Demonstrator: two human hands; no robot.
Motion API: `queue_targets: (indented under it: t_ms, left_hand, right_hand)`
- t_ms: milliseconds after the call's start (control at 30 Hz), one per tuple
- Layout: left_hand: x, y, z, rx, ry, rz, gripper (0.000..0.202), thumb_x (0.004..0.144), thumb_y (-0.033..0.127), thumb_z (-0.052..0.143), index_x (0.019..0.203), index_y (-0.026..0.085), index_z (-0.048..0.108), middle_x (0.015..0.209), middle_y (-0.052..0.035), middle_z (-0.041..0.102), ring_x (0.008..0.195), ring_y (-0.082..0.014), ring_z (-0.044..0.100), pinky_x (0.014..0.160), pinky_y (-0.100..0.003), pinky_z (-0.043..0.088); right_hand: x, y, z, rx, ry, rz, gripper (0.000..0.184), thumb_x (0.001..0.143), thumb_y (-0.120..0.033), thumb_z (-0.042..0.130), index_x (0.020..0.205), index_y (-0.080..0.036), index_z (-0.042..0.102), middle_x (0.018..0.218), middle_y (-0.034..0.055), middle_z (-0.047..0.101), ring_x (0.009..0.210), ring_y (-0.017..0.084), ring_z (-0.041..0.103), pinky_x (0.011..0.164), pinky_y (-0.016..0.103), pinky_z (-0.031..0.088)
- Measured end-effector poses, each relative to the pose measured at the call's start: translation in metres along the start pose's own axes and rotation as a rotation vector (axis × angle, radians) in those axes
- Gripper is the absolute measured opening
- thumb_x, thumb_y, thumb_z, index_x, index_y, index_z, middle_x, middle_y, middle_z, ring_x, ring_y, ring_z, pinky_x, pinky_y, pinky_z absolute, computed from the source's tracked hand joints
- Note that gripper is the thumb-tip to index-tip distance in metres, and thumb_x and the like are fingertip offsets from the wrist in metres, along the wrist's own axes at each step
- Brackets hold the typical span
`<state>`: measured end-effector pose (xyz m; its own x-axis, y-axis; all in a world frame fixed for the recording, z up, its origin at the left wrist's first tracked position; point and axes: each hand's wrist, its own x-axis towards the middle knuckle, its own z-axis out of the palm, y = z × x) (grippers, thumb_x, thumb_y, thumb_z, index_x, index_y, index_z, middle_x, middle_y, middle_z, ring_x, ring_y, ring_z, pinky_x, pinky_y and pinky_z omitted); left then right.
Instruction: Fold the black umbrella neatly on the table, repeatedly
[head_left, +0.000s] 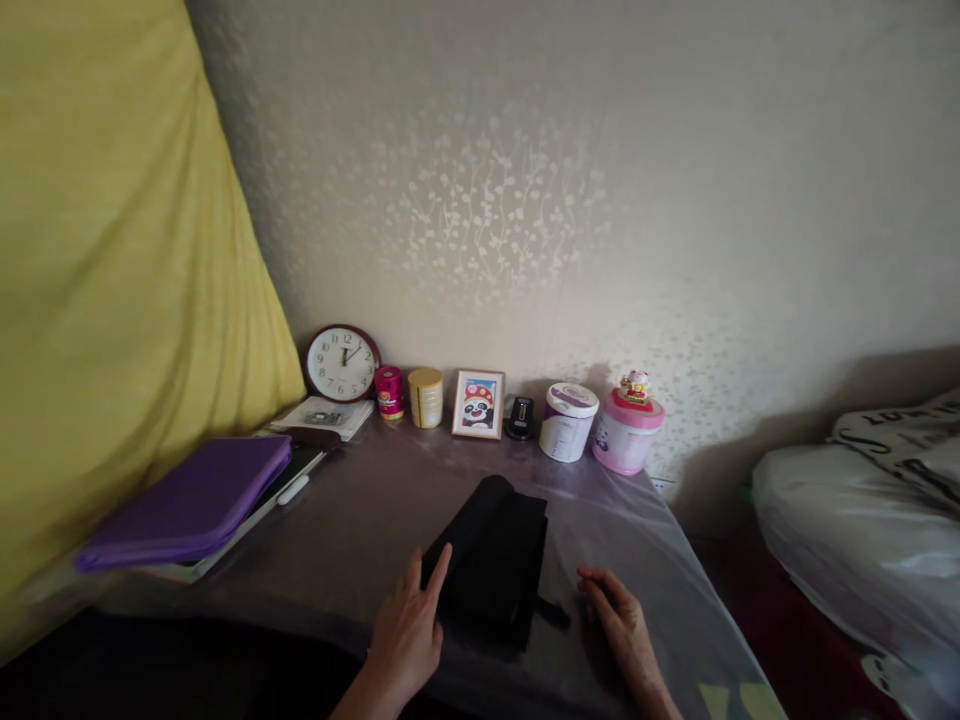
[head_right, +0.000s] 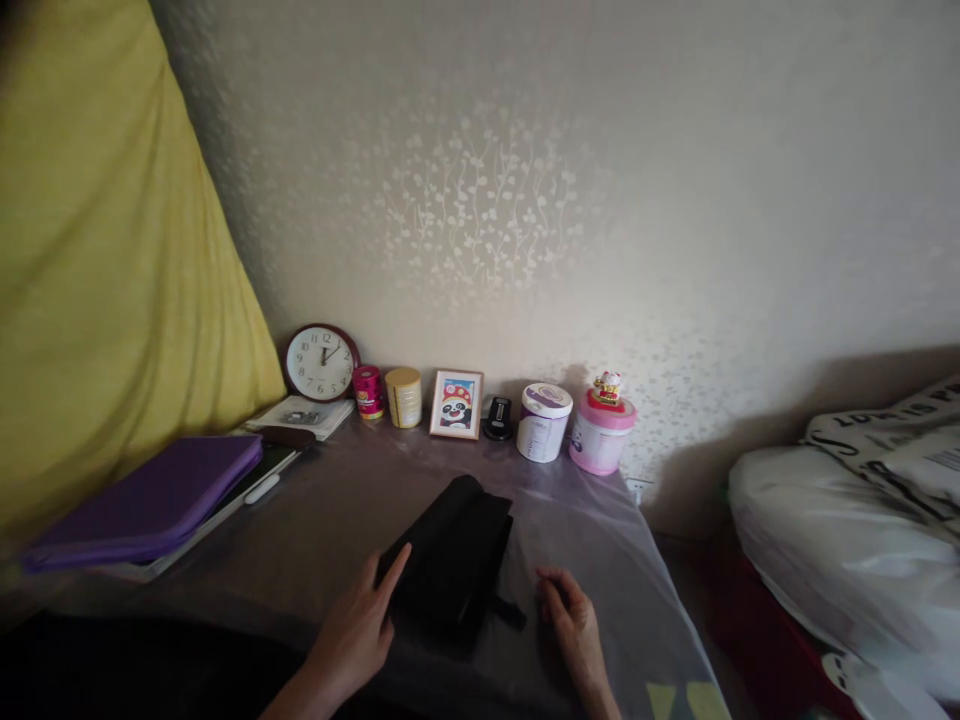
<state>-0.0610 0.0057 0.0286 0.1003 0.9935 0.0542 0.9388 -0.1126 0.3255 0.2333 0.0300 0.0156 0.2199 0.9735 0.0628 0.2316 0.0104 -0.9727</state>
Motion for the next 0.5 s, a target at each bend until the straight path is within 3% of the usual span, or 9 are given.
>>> queue_targets:
  t_ms: [100, 200, 267, 333, 400, 500]
  left_hand:
    - [0.01, -0.004, -0.002, 0.004, -0.061, -0.054, 0.084, 0.069, 0.001, 0.035, 0.139, 0.03, -0.002, 0.136, -0.0186, 0.034, 0.097, -0.0209, 0.06, 0.077, -0.031, 0.046]
    - [0.022, -0.008, -0.016, -0.124, -0.082, -0.059, 0.083, 0.067, 0.004, 0.037, 0.14, 0.026, 0.004, 0.128, -0.0159, 0.044, 0.09, -0.0185, 0.062, 0.075, -0.03, 0.045]
    - [0.026, -0.007, -0.03, -0.318, -0.105, -0.028, 0.081, 0.064, 0.007, 0.041, 0.138, 0.022, 0.015, 0.113, -0.0113, 0.056, 0.086, -0.0169, 0.061, 0.074, -0.027, 0.045]
    - [0.027, -0.005, -0.044, -0.56, -0.204, -0.035, 0.075, 0.062, 0.011, 0.043, 0.134, 0.021, 0.024, 0.082, -0.0023, 0.064, 0.064, -0.0138, 0.06, 0.06, -0.024, 0.045]
    - [0.026, -0.002, -0.055, -0.751, -0.305, -0.082, 0.063, 0.064, 0.018, 0.043, 0.127, 0.017, 0.032, 0.054, 0.0063, 0.053, 0.045, -0.0123, 0.05, 0.046, -0.022, 0.04]
    - [0.028, 0.003, -0.06, -0.843, -0.37, -0.082, 0.038, 0.071, 0.03, 0.042, 0.105, 0.015, 0.049, 0.042, 0.0093, 0.042, 0.039, -0.0115, 0.043, 0.044, -0.023, 0.038]
  right_hand:
    - [-0.002, -0.002, 0.001, 0.024, -0.008, 0.016, 0.045, 0.066, -0.054, 0.059, 0.089, -0.017, 0.066, 0.059, -0.0011, 0.056, 0.048, 0.011, 0.045, 0.045, 0.023, 0.035]
    - [-0.001, 0.0, 0.001, 0.021, 0.002, -0.007, 0.043, 0.066, -0.053, 0.059, 0.088, -0.017, 0.066, 0.058, -0.0009, 0.056, 0.049, 0.012, 0.045, 0.046, 0.023, 0.036]
    - [0.001, 0.004, 0.001, 0.024, 0.008, -0.018, 0.042, 0.067, -0.053, 0.058, 0.087, -0.017, 0.066, 0.059, -0.0005, 0.057, 0.049, 0.012, 0.046, 0.047, 0.023, 0.037]
    - [0.002, 0.006, 0.001, 0.034, 0.009, -0.024, 0.042, 0.067, -0.053, 0.057, 0.087, -0.017, 0.066, 0.062, 0.0004, 0.058, 0.05, 0.012, 0.046, 0.047, 0.023, 0.038]
    - [0.003, 0.008, 0.0, 0.04, 0.012, -0.037, 0.043, 0.066, -0.054, 0.058, 0.085, -0.017, 0.067, 0.064, 0.0012, 0.06, 0.051, 0.013, 0.048, 0.047, 0.024, 0.039]
    - [0.001, 0.008, 0.0, 0.033, 0.019, -0.049, 0.041, 0.065, -0.055, 0.058, 0.083, -0.019, 0.068, 0.065, 0.0012, 0.061, 0.053, 0.014, 0.051, 0.048, 0.024, 0.041]
